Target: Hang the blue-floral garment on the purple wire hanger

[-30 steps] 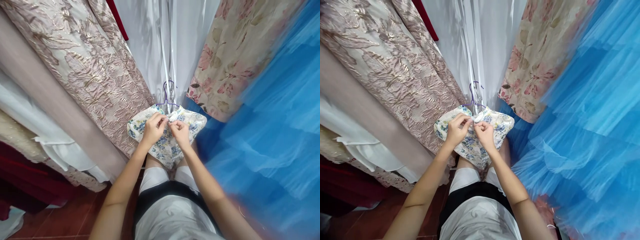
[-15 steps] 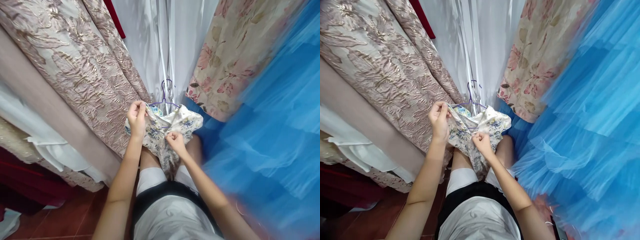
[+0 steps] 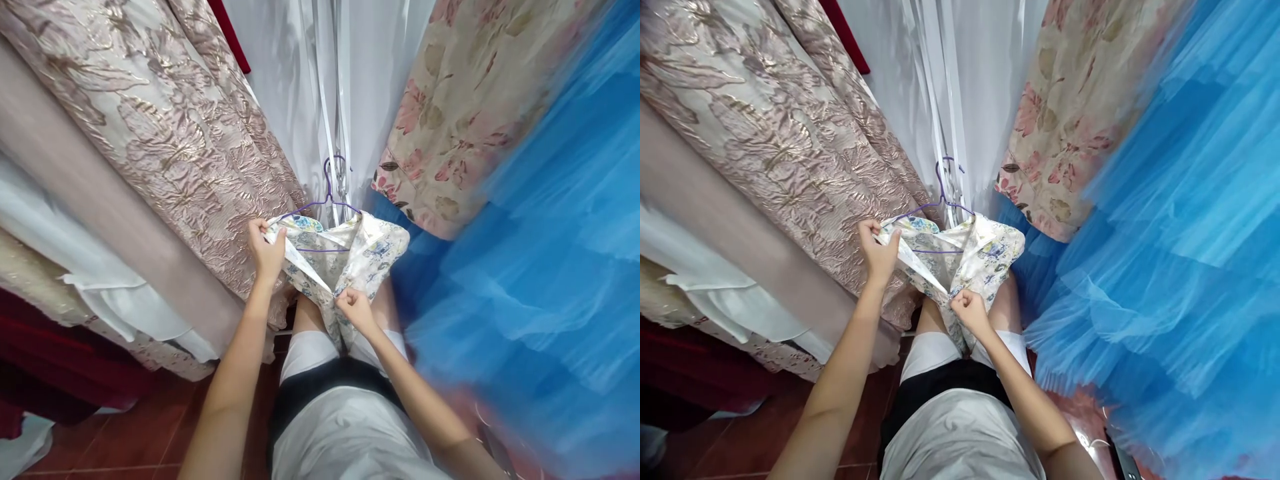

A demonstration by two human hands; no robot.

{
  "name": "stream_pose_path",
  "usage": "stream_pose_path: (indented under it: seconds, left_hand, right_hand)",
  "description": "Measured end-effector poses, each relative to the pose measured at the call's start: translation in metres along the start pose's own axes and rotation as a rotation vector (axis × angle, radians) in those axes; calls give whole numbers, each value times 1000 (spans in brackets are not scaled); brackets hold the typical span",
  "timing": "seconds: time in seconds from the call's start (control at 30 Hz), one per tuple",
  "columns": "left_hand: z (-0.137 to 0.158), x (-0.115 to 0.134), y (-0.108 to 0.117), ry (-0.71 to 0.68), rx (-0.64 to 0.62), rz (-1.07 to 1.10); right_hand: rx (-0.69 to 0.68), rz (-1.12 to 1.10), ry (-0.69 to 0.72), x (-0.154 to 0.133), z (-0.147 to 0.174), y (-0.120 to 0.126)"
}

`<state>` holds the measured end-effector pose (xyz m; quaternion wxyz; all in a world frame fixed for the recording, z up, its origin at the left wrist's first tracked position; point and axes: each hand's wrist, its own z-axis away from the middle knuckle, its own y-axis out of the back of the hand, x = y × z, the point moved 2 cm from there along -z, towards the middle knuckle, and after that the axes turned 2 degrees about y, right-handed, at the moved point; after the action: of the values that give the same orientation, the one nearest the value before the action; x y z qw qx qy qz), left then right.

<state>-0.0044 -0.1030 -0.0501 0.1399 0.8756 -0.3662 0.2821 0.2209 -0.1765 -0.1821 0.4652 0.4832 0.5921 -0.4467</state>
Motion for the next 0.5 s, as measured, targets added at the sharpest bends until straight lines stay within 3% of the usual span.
stream_pose_path:
  seconds: [0.17, 0.3, 0.37, 0.5]
  left_hand:
    - [-20, -8, 8, -106, -21, -139]
    - [-22, -39, 4, -58, -226, -177]
    - [-16, -55, 1, 102, -211, -88]
    - [0, -82, -8, 608, -120, 301]
  right_hand:
    - [-39, 13, 3, -2, 9, -7]
    - [-63, 70, 28, -7, 15, -12]
    - [-68, 78, 42, -8, 16, -11]
    - [-53, 31, 22, -8, 16, -6]
